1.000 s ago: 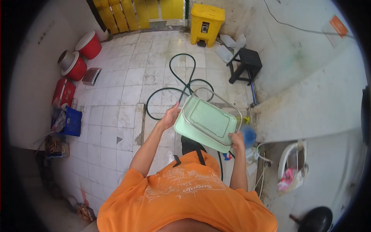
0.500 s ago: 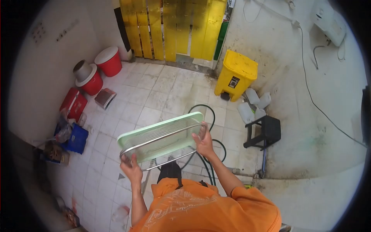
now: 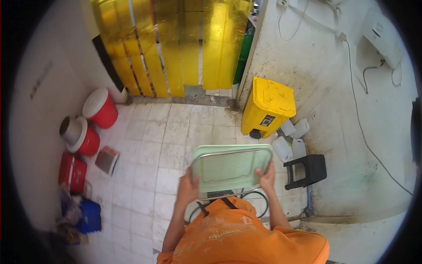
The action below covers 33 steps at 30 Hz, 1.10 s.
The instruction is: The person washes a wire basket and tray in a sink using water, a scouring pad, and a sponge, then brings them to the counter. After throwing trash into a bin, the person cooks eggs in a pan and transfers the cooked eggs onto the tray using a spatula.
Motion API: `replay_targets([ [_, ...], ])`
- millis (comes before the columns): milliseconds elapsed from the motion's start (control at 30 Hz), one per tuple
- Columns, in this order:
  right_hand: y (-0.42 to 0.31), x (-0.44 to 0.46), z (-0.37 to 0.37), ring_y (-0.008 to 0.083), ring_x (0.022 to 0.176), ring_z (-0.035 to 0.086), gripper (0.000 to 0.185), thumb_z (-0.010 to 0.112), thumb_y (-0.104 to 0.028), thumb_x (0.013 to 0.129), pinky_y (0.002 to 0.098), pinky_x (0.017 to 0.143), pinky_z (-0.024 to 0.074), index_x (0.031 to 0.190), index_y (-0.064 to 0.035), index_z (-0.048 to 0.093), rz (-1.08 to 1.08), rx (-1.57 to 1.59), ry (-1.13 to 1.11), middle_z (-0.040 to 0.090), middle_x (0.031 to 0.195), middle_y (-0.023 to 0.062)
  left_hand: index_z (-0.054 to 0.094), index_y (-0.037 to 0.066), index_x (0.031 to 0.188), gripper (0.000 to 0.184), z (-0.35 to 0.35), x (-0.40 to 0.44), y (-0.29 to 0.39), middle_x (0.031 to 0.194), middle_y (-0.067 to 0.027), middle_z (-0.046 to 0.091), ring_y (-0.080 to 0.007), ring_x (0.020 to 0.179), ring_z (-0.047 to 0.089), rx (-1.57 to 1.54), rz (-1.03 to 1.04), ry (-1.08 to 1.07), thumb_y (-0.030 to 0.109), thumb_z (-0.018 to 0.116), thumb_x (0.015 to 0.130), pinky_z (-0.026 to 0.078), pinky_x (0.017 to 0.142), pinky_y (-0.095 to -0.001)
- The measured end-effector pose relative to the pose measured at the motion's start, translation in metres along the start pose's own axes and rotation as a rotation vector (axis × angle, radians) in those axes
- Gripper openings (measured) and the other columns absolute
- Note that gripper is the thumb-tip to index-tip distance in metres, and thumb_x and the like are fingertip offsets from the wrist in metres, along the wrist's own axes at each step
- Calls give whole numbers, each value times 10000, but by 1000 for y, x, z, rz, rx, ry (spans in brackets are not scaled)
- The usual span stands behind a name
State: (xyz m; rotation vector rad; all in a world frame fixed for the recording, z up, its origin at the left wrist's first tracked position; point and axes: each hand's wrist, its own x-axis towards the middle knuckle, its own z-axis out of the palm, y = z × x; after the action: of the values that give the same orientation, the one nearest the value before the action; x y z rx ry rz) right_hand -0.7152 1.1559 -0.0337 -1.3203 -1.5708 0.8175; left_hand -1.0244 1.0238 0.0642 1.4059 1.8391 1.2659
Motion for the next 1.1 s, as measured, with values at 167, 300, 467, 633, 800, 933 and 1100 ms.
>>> replay_targets([
  [167,-8,123,36,251,1216,498,700,719,-12,788,368,1043,380,1387,26,359,68,305,95,500,1321,149,439,-15,1284,470,14,175,8,974,-337,604,-502,939,582,73,51,-204,6,509,820,480,804,-522],
  [300,41,236,138,283,1181,521,686,783,-146,746,397,1007,409,1304,23,421,47,-98,137,539,1254,177,445,18,1304,541,6,296,-50,1014,-330,610,-486,973,587,87,-41,-214,-7,507,768,486,839,-503],
  [467,-34,391,299,344,1108,554,675,778,-106,722,408,969,420,1298,7,443,-30,-69,-226,569,1182,198,412,-84,1345,587,-71,402,-129,1153,-289,609,-357,1102,609,17,-225,2,-68,520,768,480,887,-367],
  [633,-35,540,464,299,1165,541,631,747,-90,770,379,962,436,1319,-15,445,-10,205,-553,560,1250,168,426,-43,1307,552,-111,518,-111,1066,-279,628,-435,1004,619,200,-306,372,-144,503,770,469,873,-406],
  [800,-37,721,575,271,1186,531,692,704,-25,794,362,945,453,1403,-55,376,240,519,-731,506,1344,141,393,-49,1335,594,-90,694,-76,1120,-281,593,-444,1041,586,353,-172,414,-131,500,756,462,891,-432],
  [933,-16,901,620,266,1170,536,830,688,30,789,347,927,473,1480,-111,252,524,1097,-814,476,1357,145,324,-84,1373,656,-57,854,-36,1193,-310,535,-475,1060,542,572,-254,193,-27,559,763,452,887,-463],
  [1100,-9,1119,604,234,1075,574,895,658,-41,845,343,790,515,1529,-182,98,463,812,-924,430,1343,161,210,-81,1416,833,7,1025,-31,1292,-300,430,-464,1100,489,557,110,193,62,642,718,420,918,-467],
])
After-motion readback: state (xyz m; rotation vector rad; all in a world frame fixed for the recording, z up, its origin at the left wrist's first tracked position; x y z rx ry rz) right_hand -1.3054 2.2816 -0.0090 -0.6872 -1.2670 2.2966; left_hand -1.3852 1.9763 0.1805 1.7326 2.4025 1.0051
